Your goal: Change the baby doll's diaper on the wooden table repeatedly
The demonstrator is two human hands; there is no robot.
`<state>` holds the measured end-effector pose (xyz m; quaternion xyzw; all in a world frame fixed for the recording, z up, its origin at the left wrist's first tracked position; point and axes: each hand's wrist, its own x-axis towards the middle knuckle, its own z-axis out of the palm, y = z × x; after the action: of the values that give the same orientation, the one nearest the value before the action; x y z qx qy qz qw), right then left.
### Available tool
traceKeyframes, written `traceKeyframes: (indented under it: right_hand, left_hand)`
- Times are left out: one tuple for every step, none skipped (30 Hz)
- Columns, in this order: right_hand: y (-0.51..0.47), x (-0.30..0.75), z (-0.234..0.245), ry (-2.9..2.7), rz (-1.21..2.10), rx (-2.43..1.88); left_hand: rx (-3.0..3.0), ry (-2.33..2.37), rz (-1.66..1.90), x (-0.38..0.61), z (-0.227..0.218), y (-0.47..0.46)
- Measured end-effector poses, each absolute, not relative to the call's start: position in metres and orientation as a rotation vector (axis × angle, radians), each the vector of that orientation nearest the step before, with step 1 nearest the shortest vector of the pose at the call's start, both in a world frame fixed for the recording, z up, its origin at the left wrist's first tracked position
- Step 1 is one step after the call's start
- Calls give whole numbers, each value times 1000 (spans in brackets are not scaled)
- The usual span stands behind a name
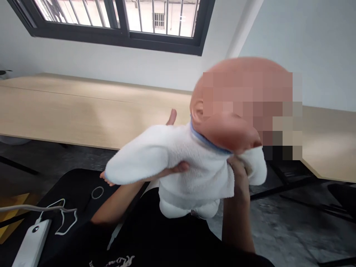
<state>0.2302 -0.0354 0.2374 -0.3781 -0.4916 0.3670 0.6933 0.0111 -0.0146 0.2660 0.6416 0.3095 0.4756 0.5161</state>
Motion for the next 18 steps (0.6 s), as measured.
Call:
traceKeyframes:
  right_hand:
    - [-36,224,240,-1062,820,-853]
    - [-35,218,245,-1023,828,-862]
    - [-33,212,252,-989,840,-866]
    - [-30,207,261,-966,855,-865]
    - [-25,203,269,-966,859,-850]
    - [-20,200,277,-983,855,-830]
    - [-13,198,284,-1010,847,-806]
    - [-6,197,290,-1043,843,-780]
    - [2,197,294,-1080,852,-755]
    - [9,197,297,-1117,874,-730]
    - [16,197,299,-1150,903,-705]
    - [22,197,300,-1179,933,-679]
    - [28,196,301,-1200,962,-659]
    - [32,195,300,-1213,986,-649]
    - [36,193,299,-1220,1004,-646]
    - [40,191,297,-1218,1018,-648]
    - [44,189,295,-1210,1031,-656]
    - [47,187,291,-1198,1040,-672]
  left_hand:
    - [1566,714,1194,10,269,-10]
    - [1542,687,1229,9,271,-6]
    - [1506,653,1258,9,273,-1]
    - [1477,617,1286,8,275,4]
    - [1463,591,1316,8,277,9]
    - [1465,586,1348,8,278,13]
    - [1482,610,1382,7,280,19]
    - [1515,664,1409,6,281,24]
    - [1567,748,1425,5,282,29]
    - [1641,850,1429,4,282,35]
    - [1740,961,1422,2,282,42]
    - [1864,1075,1406,1,281,49]
    - [1999,1180,1381,-1,279,56]
    - [2127,1259,1351,-2,276,63]
    - [2227,1299,1319,-4,273,70]
    - [2281,1296,1289,-5,270,77]
    - [2278,1251,1269,-6,267,84]
    - [2219,1176,1264,-7,263,90]
